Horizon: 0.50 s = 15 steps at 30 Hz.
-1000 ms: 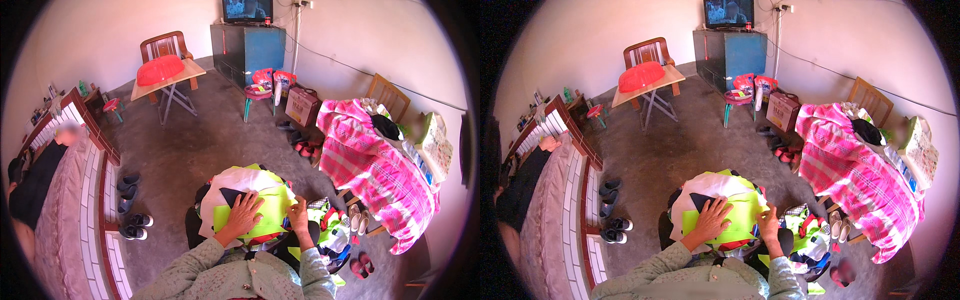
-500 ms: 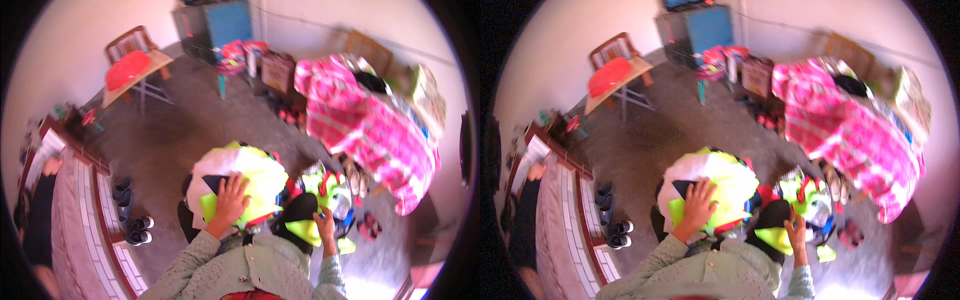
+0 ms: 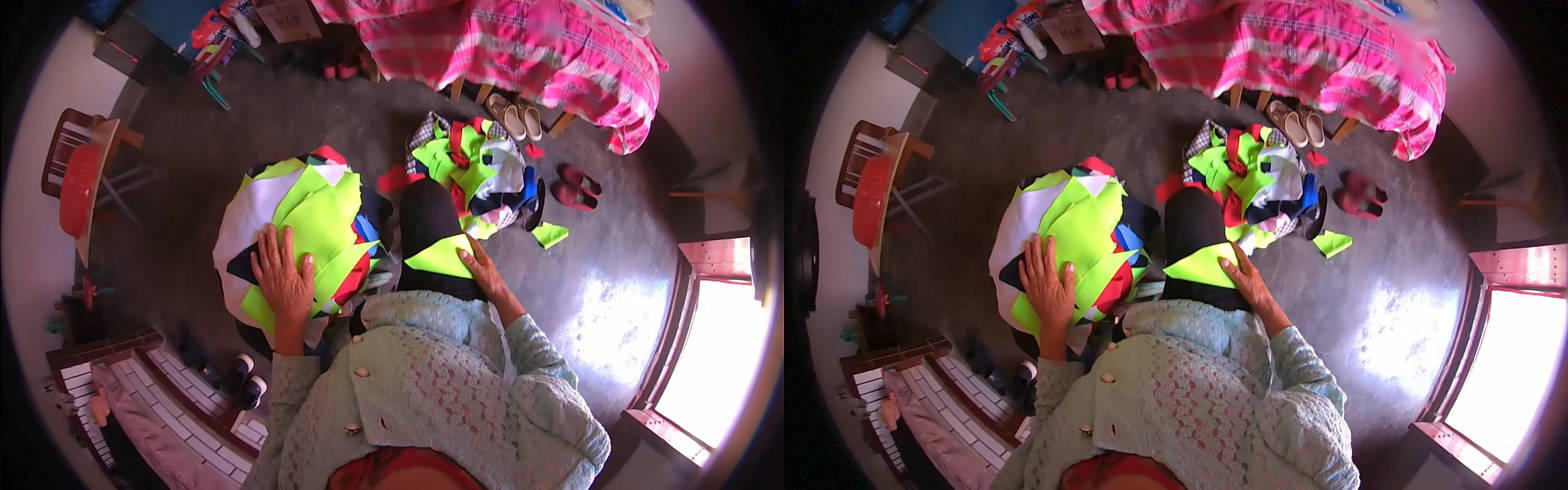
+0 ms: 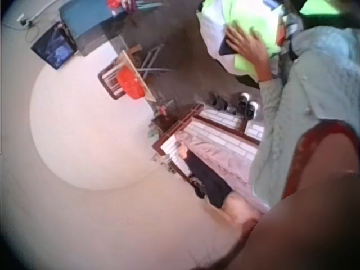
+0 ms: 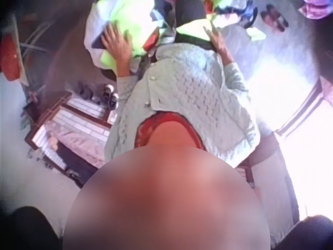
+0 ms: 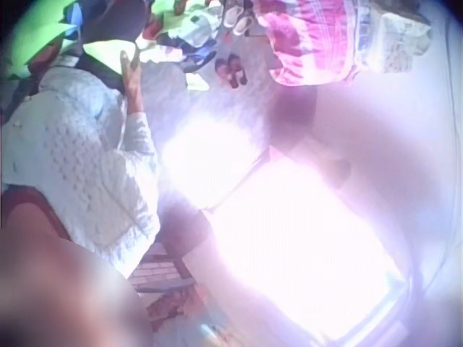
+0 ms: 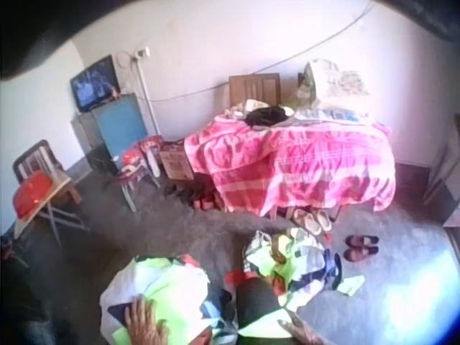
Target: The person sits on the floor and sorts through a pile of colorful fabric pieces, picking up and examining individual sheets of neon green, white, and black material. They handle the pieces one at a time, occasionally stacking them on their lap.
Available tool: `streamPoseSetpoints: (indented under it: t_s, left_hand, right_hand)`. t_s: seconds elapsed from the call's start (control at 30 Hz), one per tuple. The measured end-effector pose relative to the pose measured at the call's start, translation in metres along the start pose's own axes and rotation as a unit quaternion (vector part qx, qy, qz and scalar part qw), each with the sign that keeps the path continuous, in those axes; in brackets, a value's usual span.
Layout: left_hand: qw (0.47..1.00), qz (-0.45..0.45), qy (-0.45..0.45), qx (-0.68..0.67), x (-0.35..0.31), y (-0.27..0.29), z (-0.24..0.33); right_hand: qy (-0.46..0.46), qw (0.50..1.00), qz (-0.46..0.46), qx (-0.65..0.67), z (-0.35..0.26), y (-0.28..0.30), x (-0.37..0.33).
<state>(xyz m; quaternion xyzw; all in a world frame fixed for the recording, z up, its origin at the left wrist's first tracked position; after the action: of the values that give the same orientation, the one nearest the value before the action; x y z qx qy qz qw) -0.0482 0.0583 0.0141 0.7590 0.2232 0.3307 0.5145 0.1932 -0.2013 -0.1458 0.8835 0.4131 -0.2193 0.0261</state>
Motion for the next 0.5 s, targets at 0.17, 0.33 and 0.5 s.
streamPoseSetpoints:
  t_s: [0.17, 0.33, 0.5]
  left_hand:
    - [1.000, 0.004, 0.005, -0.007, 0.000, 0.003, 0.000]
    - [1.000, 0.008, 0.008, -0.017, -0.001, 0.002, -0.002]
    - [0.999, 0.007, 0.019, -0.050, -0.002, 0.003, -0.006]
  right_hand:
    - [0.045, 0.997, 0.065, 0.016, -0.005, 0.012, 0.004]
    - [0.105, 0.979, 0.088, 0.153, -0.029, 0.021, 0.003]
    - [0.159, 0.974, 0.014, 0.158, -0.099, -0.021, 0.007]
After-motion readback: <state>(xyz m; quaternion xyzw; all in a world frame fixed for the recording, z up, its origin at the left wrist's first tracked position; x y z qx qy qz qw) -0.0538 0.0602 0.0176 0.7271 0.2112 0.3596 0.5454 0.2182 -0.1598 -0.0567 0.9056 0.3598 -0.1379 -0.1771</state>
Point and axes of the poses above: each hand's wrist, its own x-axis towards the middle knuckle, its own y-axis out of the back of the hand, z = x × y, the point moved 7 cm from there along x, towards the middle knuckle, and after that the axes turned 15 degrees about x, right-handed, at the moved point
